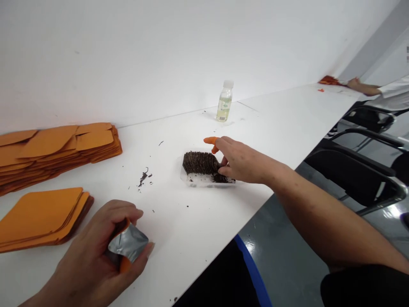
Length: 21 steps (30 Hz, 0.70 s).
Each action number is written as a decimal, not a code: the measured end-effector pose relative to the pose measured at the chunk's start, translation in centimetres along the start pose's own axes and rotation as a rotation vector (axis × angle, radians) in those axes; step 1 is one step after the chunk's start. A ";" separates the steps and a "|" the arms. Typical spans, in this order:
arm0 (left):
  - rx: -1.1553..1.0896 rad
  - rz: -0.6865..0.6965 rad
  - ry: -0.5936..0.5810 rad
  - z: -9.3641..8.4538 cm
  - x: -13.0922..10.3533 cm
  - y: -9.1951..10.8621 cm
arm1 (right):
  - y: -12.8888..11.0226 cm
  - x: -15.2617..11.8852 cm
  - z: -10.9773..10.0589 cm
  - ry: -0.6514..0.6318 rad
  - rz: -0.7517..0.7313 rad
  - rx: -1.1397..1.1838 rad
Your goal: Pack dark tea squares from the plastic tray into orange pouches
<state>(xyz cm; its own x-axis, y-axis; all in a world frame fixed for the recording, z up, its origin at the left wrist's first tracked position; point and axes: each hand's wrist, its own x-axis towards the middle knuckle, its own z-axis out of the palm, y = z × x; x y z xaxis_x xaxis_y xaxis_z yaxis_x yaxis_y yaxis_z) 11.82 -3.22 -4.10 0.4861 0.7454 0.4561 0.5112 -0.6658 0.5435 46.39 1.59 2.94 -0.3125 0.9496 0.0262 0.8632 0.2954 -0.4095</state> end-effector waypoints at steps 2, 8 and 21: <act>0.010 0.003 0.011 0.0 0.0 0.1 | 0.1 -0.1 -0.1 0.014 0.035 -0.050; 0.037 0.003 0.056 0.0 -0.2 0.2 | 0.2 0.1 -0.1 -0.023 0.119 -0.172; 0.127 -0.058 0.062 0.7 -0.5 -0.1 | -0.8 0.8 -0.6 -0.158 0.068 -0.416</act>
<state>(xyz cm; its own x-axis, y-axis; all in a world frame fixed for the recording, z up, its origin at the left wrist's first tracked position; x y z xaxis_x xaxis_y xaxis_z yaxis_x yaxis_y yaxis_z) 12.00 -3.53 -4.83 0.4102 0.7808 0.4713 0.6249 -0.6170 0.4783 45.64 2.16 3.82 -0.2784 0.9501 -0.1405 0.9598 0.2807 -0.0036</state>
